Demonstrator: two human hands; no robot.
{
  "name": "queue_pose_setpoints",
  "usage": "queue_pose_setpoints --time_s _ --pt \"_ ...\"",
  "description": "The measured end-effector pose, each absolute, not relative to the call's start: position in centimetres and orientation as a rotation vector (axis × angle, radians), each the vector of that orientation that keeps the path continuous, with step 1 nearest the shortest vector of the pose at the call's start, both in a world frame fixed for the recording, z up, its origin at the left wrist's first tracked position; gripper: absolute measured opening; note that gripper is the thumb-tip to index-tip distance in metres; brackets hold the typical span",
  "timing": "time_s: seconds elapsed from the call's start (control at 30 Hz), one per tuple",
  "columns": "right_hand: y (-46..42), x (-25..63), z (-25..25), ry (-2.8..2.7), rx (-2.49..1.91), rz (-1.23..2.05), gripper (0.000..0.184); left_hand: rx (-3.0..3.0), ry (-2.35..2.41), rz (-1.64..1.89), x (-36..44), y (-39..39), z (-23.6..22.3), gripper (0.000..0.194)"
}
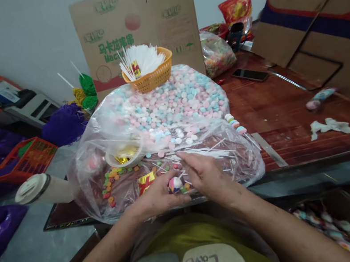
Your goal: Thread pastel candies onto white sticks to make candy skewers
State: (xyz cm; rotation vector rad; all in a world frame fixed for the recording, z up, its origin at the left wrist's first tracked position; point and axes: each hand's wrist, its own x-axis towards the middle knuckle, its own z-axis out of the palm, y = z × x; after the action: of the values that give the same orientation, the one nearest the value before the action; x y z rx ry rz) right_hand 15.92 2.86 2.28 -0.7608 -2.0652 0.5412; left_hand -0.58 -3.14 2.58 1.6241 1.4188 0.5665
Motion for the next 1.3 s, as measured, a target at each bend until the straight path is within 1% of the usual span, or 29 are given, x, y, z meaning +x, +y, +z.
queue_pose_setpoints --time_s 0.07,0.1,0.17,0.23,0.3,0.37,0.4,0.47,0.53,0.67,0.77,0.83,0.9,0.97,1.07,1.2,1.3 --pt "3.4 16.6 2.4 -2.033 -0.818 0.554 0.028 1.601 1.284 0.6 -1.5 -3.2 3.0 0.052" --pt "3.6 16.9 2.5 -2.042 -0.81 0.558 0.028 1.581 1.231 0.583 -2.2 -3.2 3.3 0.052" --pt "3.9 17.7 2.7 -2.099 -0.708 0.564 0.029 1.463 1.069 0.469 -3.3 -3.3 3.6 0.049" --pt "3.9 18.4 3.1 -2.148 -0.586 0.591 0.03 1.244 0.827 0.319 -4.1 -3.4 3.7 0.05" --pt "3.9 18.9 3.5 -2.156 -0.534 0.631 0.03 1.042 0.618 0.226 -4.4 -3.5 3.5 0.059" --pt "3.9 19.2 3.9 -2.138 -0.544 0.661 0.03 0.961 0.512 0.168 -4.2 -3.6 3.2 0.069" --pt "3.9 19.3 3.9 -2.128 -0.557 0.673 0.03 0.975 0.508 0.136 -4.1 -3.6 3.1 0.069" --pt "3.9 19.3 4.0 -2.121 -0.584 0.698 0.029 1.136 0.624 0.104 -3.8 -3.7 3.2 0.058" --pt "3.9 19.2 3.9 -2.114 -0.625 0.713 0.029 1.385 0.861 0.176 -3.5 -4.0 3.6 0.047" --pt "3.8 18.8 3.7 -2.037 -0.794 0.724 0.028 1.706 1.375 0.444 -2.3 -4.6 4.2 0.049" --pt "3.5 18.3 3.6 -1.997 -0.84 0.737 0.028 2.031 1.8 0.378 -1.1 -5.0 3.9 0.033" --pt "3.3 18.1 3.5 -1.98 -0.858 0.737 0.028 2.205 1.976 0.333 -0.8 -5.0 3.6 0.03" --pt "3.2 18.1 3.5 -1.968 -0.874 0.715 0.028 2.254 1.944 0.342 -0.9 -5.0 3.6 0.034" --pt "3.2 18.4 3.5 -1.981 -0.853 0.686 0.028 2.207 1.72 0.364 -1.2 -4.9 4.0 0.037" --pt "3.2 18.7 3.6 -2.021 -0.809 0.702 0.027 2.064 1.401 0.426 -1.6 -4.9 4.9 0.035" --pt "3.3 18.9 3.9 -1.991 -0.843 0.728 0.027 1.958 1.39 0.506 -1.4 -4.6 5.5 0.035" --pt "3.4 19.3 4.1 -1.908 -0.924 0.76 0.028 1.948 1.38 0.641 -1.4 -4.6 5.1 0.034"
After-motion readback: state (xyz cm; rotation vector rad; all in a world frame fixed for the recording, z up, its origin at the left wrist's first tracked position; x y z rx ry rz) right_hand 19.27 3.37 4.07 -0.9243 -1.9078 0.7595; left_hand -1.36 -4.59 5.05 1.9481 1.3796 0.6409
